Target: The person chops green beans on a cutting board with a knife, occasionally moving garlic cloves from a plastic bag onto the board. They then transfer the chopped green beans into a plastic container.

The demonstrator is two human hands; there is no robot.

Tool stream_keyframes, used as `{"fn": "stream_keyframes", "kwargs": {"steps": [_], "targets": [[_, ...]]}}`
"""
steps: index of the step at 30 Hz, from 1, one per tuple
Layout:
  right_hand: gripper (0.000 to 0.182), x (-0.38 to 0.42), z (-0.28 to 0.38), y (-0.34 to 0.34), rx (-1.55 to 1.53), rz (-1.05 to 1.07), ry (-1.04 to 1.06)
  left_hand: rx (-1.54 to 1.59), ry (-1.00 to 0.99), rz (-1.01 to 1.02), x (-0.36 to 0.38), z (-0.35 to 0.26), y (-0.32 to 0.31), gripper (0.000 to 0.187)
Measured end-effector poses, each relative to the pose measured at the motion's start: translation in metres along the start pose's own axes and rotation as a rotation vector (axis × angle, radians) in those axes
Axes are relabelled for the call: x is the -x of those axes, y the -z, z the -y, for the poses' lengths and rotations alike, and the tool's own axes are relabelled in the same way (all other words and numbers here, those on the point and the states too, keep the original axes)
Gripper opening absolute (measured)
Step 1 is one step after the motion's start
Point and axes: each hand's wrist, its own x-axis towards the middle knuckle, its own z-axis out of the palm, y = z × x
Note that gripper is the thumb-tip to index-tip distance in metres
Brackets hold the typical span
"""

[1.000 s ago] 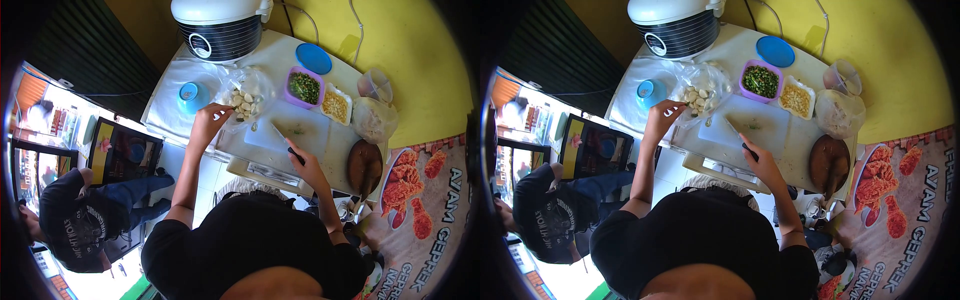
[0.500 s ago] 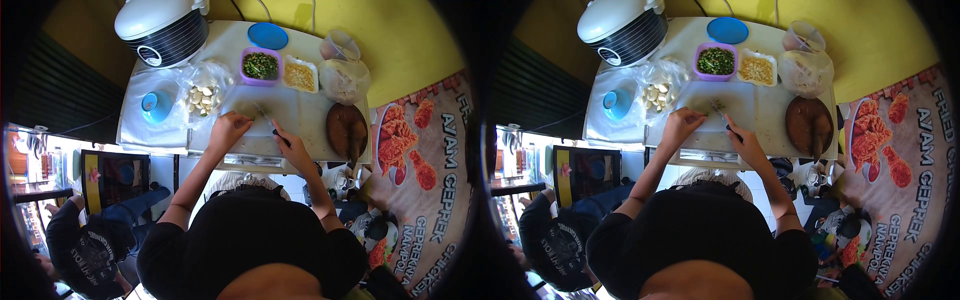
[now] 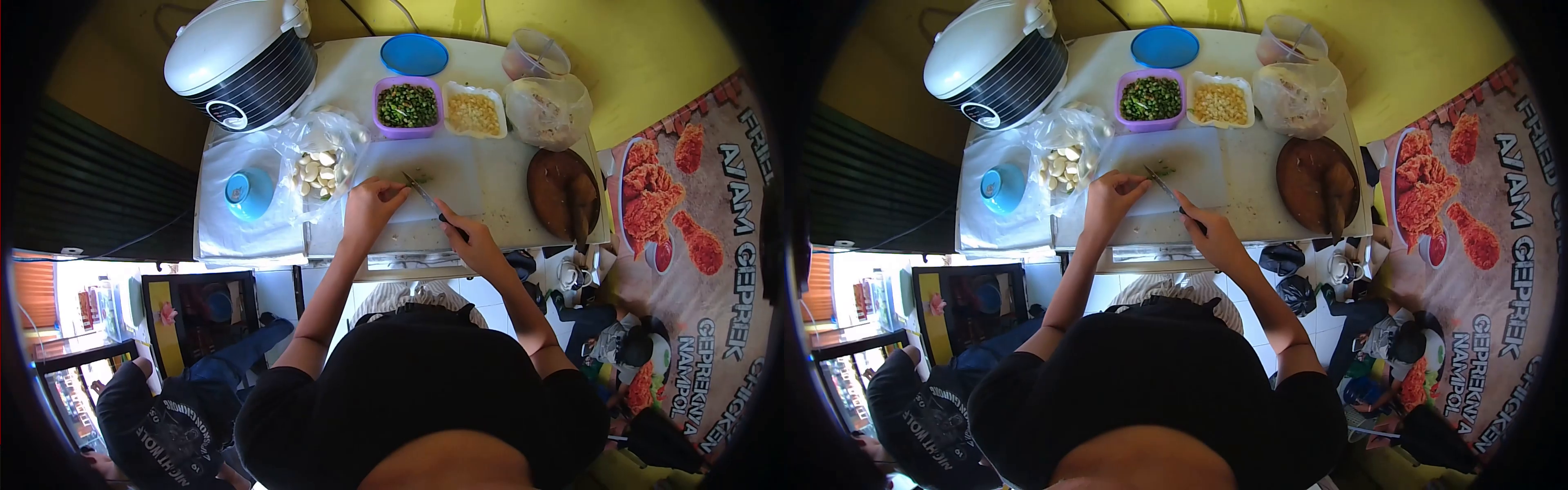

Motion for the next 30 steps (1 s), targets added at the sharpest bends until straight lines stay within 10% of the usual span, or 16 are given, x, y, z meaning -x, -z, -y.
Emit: {"fn": "stream_keyframes", "kwargs": {"steps": [30], "targets": [[0.050,-0.003,0.011,0.007,0.093,0.039,0.053,0.032,0.005,-0.106,0.007,0.003,-0.007,0.018]]}}
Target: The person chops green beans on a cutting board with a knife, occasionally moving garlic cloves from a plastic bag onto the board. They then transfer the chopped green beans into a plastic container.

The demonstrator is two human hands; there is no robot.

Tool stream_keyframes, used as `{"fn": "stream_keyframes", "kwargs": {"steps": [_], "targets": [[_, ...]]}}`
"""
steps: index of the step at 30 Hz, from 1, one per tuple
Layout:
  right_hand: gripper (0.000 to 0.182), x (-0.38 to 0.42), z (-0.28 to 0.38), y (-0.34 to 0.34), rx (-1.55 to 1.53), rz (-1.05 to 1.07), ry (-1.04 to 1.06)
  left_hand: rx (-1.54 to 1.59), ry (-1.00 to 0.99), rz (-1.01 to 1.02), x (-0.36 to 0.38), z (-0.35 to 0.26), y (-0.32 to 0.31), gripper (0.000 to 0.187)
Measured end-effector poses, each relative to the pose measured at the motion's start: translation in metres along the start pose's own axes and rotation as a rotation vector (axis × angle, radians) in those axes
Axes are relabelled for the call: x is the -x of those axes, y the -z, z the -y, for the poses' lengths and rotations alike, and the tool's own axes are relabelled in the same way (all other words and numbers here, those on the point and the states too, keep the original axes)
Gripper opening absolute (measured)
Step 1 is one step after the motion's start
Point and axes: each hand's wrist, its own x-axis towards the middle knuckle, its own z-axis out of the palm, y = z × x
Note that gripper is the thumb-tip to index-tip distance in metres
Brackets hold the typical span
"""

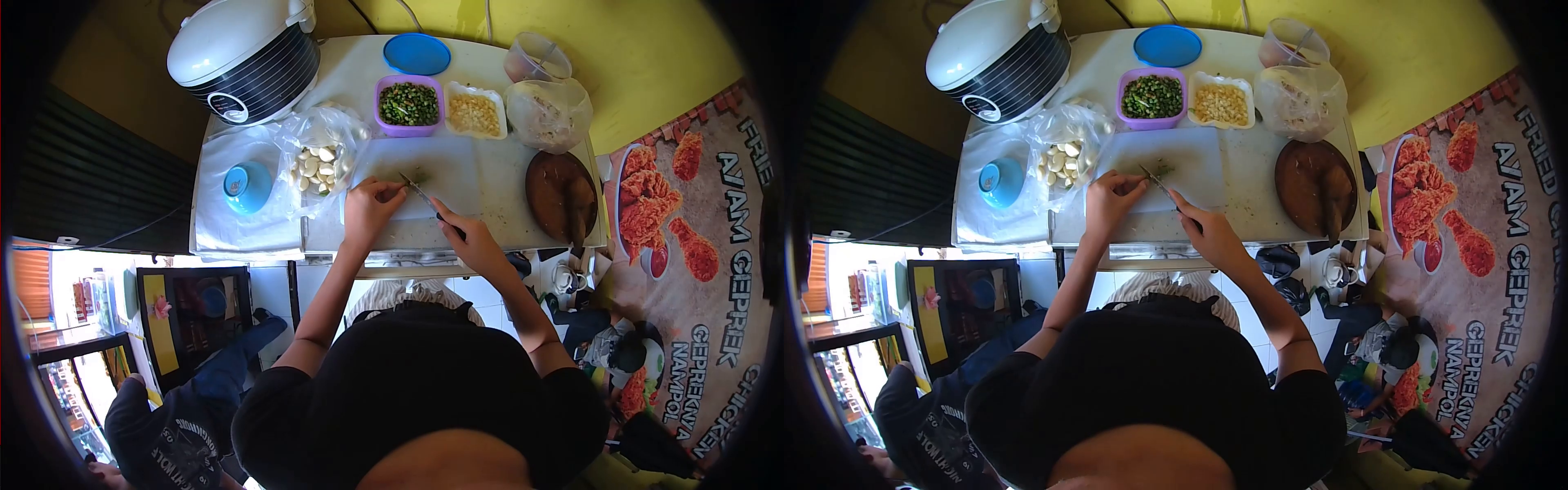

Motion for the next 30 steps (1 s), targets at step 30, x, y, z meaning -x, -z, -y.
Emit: {"fn": "stream_keyframes", "kwargs": {"steps": [30], "targets": [[0.051,0.002,0.002,-0.009,0.018,-0.005,0.038,0.045,0.007,-0.014,0.004,0.006,-0.001,0.018]]}}
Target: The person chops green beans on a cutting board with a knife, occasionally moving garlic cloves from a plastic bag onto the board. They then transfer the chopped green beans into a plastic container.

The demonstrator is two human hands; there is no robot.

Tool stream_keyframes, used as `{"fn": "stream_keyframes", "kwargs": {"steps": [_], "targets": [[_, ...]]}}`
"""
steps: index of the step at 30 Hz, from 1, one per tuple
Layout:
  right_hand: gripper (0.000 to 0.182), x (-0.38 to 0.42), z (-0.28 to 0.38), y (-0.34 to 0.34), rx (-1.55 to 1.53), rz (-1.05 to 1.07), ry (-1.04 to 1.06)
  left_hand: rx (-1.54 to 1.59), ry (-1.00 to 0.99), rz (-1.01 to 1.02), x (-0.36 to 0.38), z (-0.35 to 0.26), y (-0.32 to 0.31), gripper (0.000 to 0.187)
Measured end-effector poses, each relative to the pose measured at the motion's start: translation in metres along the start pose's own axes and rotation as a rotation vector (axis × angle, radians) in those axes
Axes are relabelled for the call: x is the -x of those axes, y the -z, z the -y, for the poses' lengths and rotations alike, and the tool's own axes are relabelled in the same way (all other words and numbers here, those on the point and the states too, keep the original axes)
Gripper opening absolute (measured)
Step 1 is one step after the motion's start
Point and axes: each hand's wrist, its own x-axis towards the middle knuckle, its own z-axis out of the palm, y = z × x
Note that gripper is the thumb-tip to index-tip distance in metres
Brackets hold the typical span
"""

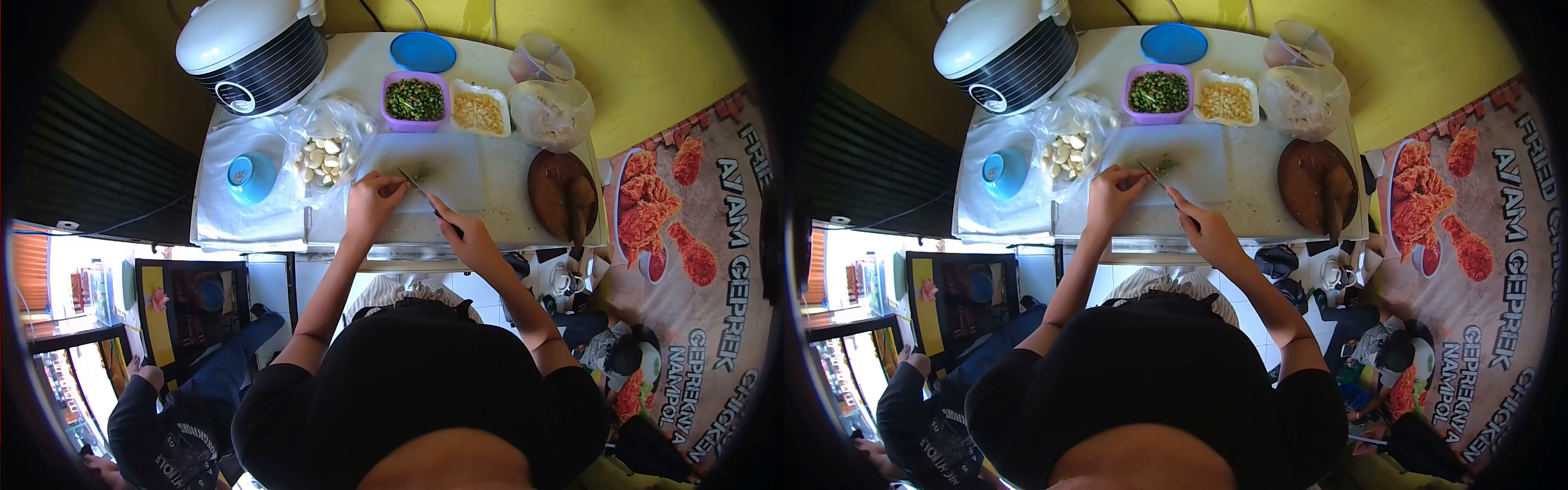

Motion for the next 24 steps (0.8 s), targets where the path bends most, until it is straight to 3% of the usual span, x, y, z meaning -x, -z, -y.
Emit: {"fn": "stream_keyframes", "kwargs": {"steps": [24], "targets": [[0.056,0.000,-0.013,-0.003,0.337,0.036,0.042,-0.003,0.025,-0.007,0.000,-0.003,0.003,0.014]]}}
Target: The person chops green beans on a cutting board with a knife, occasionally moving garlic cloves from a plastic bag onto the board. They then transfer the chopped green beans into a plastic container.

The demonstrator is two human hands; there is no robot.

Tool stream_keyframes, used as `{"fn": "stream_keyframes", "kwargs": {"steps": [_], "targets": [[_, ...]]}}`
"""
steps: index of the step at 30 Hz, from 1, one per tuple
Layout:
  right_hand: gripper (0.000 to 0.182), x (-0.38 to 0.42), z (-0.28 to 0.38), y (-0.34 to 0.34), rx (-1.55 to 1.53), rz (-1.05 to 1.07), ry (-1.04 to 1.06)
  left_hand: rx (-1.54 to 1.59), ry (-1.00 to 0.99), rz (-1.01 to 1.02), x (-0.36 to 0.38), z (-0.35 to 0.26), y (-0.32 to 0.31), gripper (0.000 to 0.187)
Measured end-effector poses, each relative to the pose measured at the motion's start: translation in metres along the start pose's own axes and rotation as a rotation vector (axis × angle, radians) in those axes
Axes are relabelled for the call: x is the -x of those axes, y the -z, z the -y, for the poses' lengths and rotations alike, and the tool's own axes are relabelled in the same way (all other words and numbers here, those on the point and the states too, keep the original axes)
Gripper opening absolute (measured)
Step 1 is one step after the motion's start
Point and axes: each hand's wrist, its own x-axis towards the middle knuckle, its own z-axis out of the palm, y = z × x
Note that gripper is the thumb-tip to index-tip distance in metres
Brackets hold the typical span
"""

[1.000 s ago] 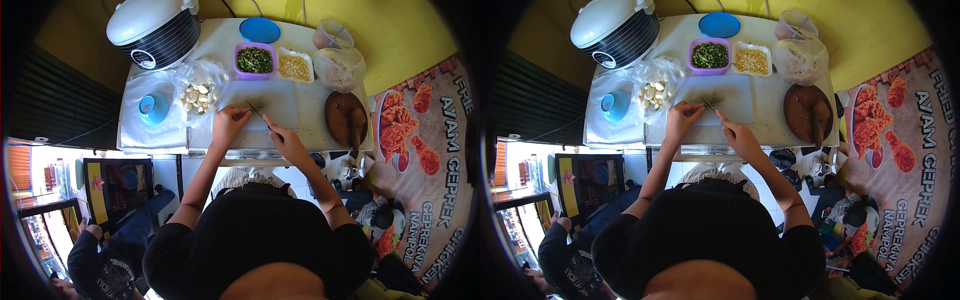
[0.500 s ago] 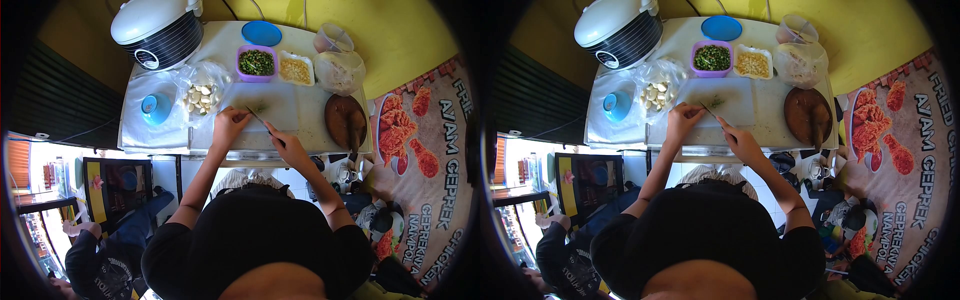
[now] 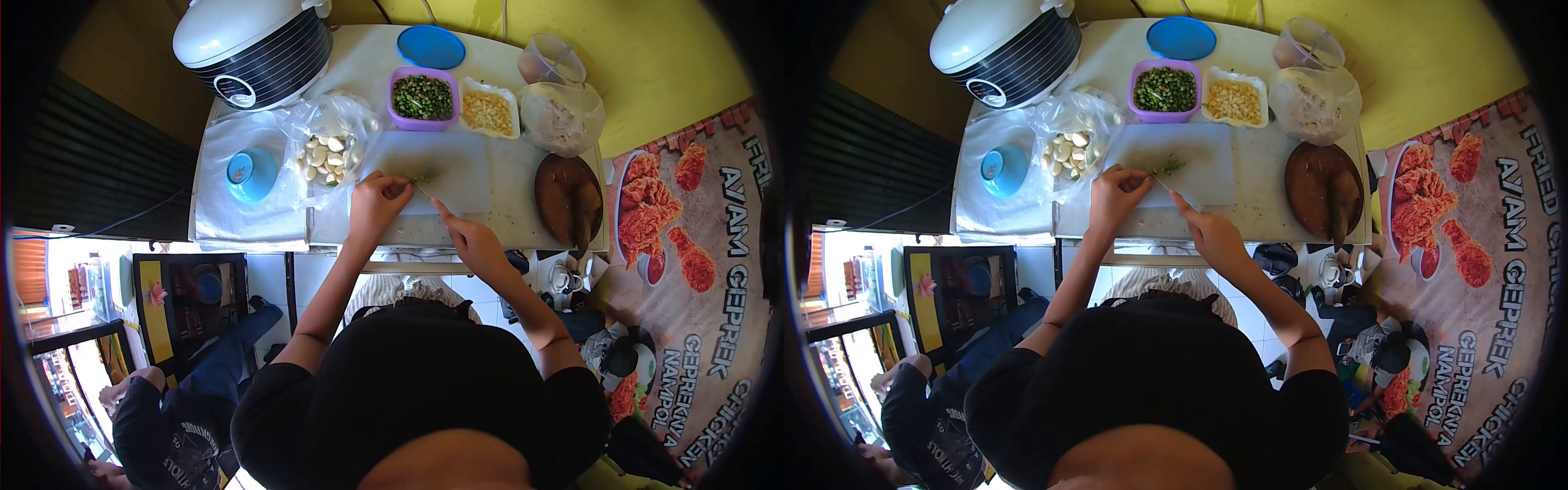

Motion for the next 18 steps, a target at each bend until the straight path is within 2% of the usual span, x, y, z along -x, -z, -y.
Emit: {"fn": "stream_keyframes", "kwargs": {"steps": [10,12,16,18], "targets": [[0.057,-0.003,0.007,-0.001,-0.059,0.080,-0.109,0.009,0.008,-0.013,0.000,-0.002,0.000,0.013],[0.053,-0.004,0.000,-0.001,-0.308,0.020,-0.057,0.009,0.008,-0.018,0.000,-0.003,0.000,0.013],[0.050,-0.010,-0.008,0.012,-0.476,0.055,-0.009,-0.008,-0.015,-0.015,-0.001,-0.003,-0.006,0.014],[0.050,-0.010,-0.005,0.016,-0.615,-0.007,-0.116,-0.003,-0.040,-0.029,-0.002,-0.006,-0.007,0.015]]}}
